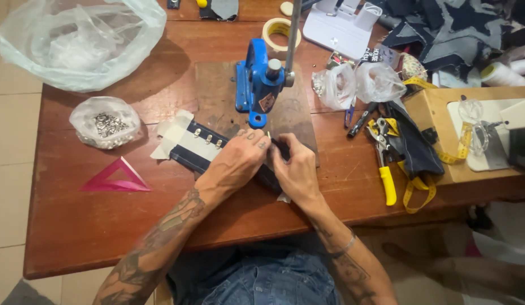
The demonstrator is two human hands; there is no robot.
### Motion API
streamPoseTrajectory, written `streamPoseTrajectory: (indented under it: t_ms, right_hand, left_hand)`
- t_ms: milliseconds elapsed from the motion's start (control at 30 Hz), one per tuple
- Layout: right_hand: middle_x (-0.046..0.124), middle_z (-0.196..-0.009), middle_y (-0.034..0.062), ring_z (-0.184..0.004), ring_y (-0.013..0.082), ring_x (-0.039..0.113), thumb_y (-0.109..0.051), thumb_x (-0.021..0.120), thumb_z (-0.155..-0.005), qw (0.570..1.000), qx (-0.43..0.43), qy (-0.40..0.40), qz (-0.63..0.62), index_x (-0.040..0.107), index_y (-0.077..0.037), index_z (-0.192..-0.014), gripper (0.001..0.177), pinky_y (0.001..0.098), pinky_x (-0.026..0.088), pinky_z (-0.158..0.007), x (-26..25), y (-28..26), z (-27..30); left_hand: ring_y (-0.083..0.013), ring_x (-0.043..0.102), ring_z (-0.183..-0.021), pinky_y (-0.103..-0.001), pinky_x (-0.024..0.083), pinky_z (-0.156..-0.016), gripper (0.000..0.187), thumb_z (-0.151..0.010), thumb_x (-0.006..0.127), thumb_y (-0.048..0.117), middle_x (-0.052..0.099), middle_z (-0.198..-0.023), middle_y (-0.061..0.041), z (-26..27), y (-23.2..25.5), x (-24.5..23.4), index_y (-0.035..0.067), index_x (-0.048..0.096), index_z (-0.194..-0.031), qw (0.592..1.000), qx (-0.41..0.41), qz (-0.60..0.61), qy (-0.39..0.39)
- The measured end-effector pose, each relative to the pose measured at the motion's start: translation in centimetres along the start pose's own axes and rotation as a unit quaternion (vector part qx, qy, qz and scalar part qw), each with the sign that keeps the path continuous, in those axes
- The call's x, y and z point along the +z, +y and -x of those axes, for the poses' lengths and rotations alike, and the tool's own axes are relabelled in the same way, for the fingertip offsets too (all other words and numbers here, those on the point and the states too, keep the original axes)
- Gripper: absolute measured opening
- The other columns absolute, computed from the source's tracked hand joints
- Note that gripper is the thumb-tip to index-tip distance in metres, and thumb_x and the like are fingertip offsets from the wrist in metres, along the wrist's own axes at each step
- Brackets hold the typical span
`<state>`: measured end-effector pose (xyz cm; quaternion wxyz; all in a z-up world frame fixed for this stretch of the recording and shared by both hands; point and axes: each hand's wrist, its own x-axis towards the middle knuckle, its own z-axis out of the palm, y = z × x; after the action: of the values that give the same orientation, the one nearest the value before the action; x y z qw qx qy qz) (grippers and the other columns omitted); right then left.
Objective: The person uses a blue manual riveting tool to attach metal rivets to a piece of dark fabric. They repeatedly position the fabric under the tool, insert rivets, and press down the handle to secure them in place.
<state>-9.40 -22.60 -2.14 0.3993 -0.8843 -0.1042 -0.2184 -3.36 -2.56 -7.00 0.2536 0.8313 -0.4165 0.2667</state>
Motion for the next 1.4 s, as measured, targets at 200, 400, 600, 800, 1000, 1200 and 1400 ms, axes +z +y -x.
streamPoseTrajectory:
  t_ms: [200, 400, 600, 800, 1000, 1200, 1400]
  right_hand:
    - [0.086, -0.092, 0.0061, -0.086, 0.0195, 0.085, -0.036, 0.071, -0.119, 0.965, 0.136, -0.12, -0.188, 0.088, -0.013, -0.12, 0.029, 0.0336, 0.066, -0.075, -6.4, 2.2, -2.9]
    - [0.082, -0.089, 0.0016, -0.079, 0.0113, 0.075, -0.038, 0.064, -0.129, 0.85, 0.272, -0.296, -0.34, 0.09, -0.01, -0.118, 0.04, 0.0256, 0.06, -0.064, -3.8, 9.5, -2.3]
    - [0.085, -0.08, 0.0107, -0.064, 0.0144, 0.082, -0.027, 0.076, -0.119, 0.788, 0.354, -0.297, -0.406, 0.091, -0.002, -0.133, 0.032, 0.0286, 0.065, -0.053, -2.2, 9.1, -1.1]
    - [0.088, -0.083, 0.0115, -0.066, 0.0132, 0.083, -0.028, 0.078, -0.118, 0.772, 0.349, -0.318, -0.426, 0.091, 0.001, -0.133, 0.036, 0.028, 0.067, -0.055, -2.7, 8.6, 0.4]
    - [0.087, -0.087, 0.0067, -0.072, 0.0097, 0.082, -0.032, 0.073, -0.122, 0.772, 0.292, -0.355, -0.44, 0.091, -0.001, -0.133, 0.037, 0.0288, 0.068, -0.06, -1.6, 12.7, 1.8]
    - [0.08, -0.11, 0.0058, -0.098, 0.0118, 0.067, -0.03, 0.063, -0.129, 0.873, 0.1, -0.323, -0.351, 0.09, -0.008, -0.133, 0.035, 0.0317, 0.064, -0.085, -4.9, 4.4, -1.0]
    - [0.08, -0.104, 0.0094, -0.09, 0.0246, 0.075, -0.038, 0.071, -0.124, 0.947, -0.129, -0.19, -0.224, 0.091, -0.006, -0.128, 0.038, 0.0386, 0.065, -0.079, -6.3, -1.1, -3.2]
  left_hand:
    - [-0.0417, 0.081, -0.098, -0.049, 0.065, -0.091, 0.007, -0.115, 0.08, 0.011, 0.074, -0.101, -0.014, -3.7, 1.0, -6.2, 0.009, 0.079, -0.122, 0.946, -0.091, 0.31, -0.01]
    - [-0.0422, 0.082, -0.094, -0.051, 0.064, -0.087, 0.01, -0.114, 0.083, 0.013, 0.081, -0.101, -0.02, -4.7, 1.6, -8.6, 0.005, 0.083, -0.121, 0.907, -0.11, 0.403, -0.052]
    - [-0.0265, 0.078, -0.087, -0.043, 0.062, -0.081, 0.009, -0.11, 0.09, 0.016, 0.081, -0.094, -0.014, -4.5, 1.6, -9.3, 0.008, 0.087, -0.114, 0.882, -0.135, 0.445, -0.079]
    - [-0.0165, 0.072, -0.083, -0.037, 0.058, -0.076, 0.011, -0.106, 0.097, 0.019, 0.079, -0.087, -0.009, -4.3, 2.1, -9.5, 0.009, 0.091, -0.106, 0.857, -0.142, 0.486, -0.098]
    - [-0.0119, 0.065, -0.08, -0.034, 0.054, -0.073, 0.01, -0.106, 0.097, 0.017, 0.075, -0.081, -0.005, -3.6, 2.0, -8.4, 0.009, 0.092, -0.104, 0.832, -0.139, 0.529, -0.091]
    - [-0.0084, 0.062, -0.08, -0.029, 0.051, -0.073, 0.009, -0.108, 0.097, 0.016, 0.071, -0.082, 0.0, -3.8, 1.5, -8.2, 0.008, 0.093, -0.104, 0.801, -0.159, 0.575, -0.056]
    - [-0.0066, 0.065, -0.085, -0.025, 0.055, -0.079, 0.008, -0.107, 0.097, 0.01, 0.079, -0.09, -0.001, -3.0, 1.5, -7.1, 0.004, 0.093, -0.104, 0.744, -0.218, 0.631, -0.039]
